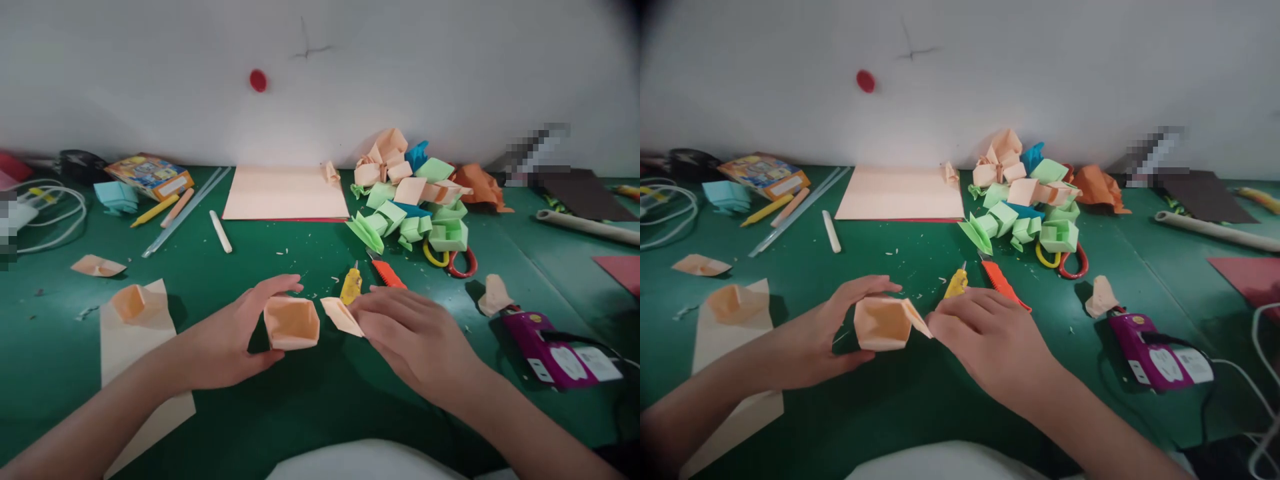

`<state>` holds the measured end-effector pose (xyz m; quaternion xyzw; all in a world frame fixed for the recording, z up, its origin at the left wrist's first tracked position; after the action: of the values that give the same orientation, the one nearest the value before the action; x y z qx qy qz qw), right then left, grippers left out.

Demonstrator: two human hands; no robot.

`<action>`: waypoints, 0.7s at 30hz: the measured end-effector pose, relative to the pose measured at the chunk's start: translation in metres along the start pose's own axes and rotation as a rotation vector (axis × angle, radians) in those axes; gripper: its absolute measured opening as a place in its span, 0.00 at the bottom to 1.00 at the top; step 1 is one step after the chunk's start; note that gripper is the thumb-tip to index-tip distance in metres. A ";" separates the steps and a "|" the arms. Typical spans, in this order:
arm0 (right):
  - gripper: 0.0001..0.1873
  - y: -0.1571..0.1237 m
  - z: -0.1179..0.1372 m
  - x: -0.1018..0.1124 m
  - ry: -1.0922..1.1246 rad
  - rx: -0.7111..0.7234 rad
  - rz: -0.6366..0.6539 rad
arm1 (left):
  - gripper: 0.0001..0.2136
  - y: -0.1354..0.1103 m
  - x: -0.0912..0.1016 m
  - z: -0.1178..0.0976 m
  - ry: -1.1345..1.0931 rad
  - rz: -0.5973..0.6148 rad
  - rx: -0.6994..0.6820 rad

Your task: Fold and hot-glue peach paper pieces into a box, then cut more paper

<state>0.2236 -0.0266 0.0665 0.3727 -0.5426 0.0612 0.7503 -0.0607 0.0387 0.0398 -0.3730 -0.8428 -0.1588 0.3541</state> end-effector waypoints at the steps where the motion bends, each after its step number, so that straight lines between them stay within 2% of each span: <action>1: 0.12 0.000 0.001 0.000 -0.057 0.018 0.027 | 0.43 0.000 -0.004 0.002 -0.026 0.010 -0.007; 6: 0.13 0.006 0.006 -0.003 -0.284 0.125 0.107 | 0.44 -0.005 -0.017 0.011 -0.130 0.014 -0.035; 14: 0.10 0.029 0.016 -0.005 -0.355 0.321 0.178 | 0.44 -0.008 -0.027 0.013 -0.211 -0.028 -0.093; 17: 0.11 0.035 0.019 -0.008 -0.356 0.404 0.228 | 0.40 -0.007 -0.029 0.012 -0.237 -0.063 -0.171; 21: 0.13 0.040 0.021 -0.012 -0.366 0.473 0.271 | 0.28 -0.005 -0.029 0.009 -0.215 -0.038 -0.222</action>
<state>0.1828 -0.0073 0.0787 0.4659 -0.6839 0.2166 0.5180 -0.0552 0.0256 0.0128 -0.4089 -0.8599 -0.2167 0.2154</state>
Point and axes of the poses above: each hand's wrist, its own y-axis towards the middle knuckle, its own x-axis out of the back of the hand, z = x × y, the point moved 1 cm from there along y, towards the middle knuckle, and after that the axes turned 6 degrees about -y, right-handed, at the moved point
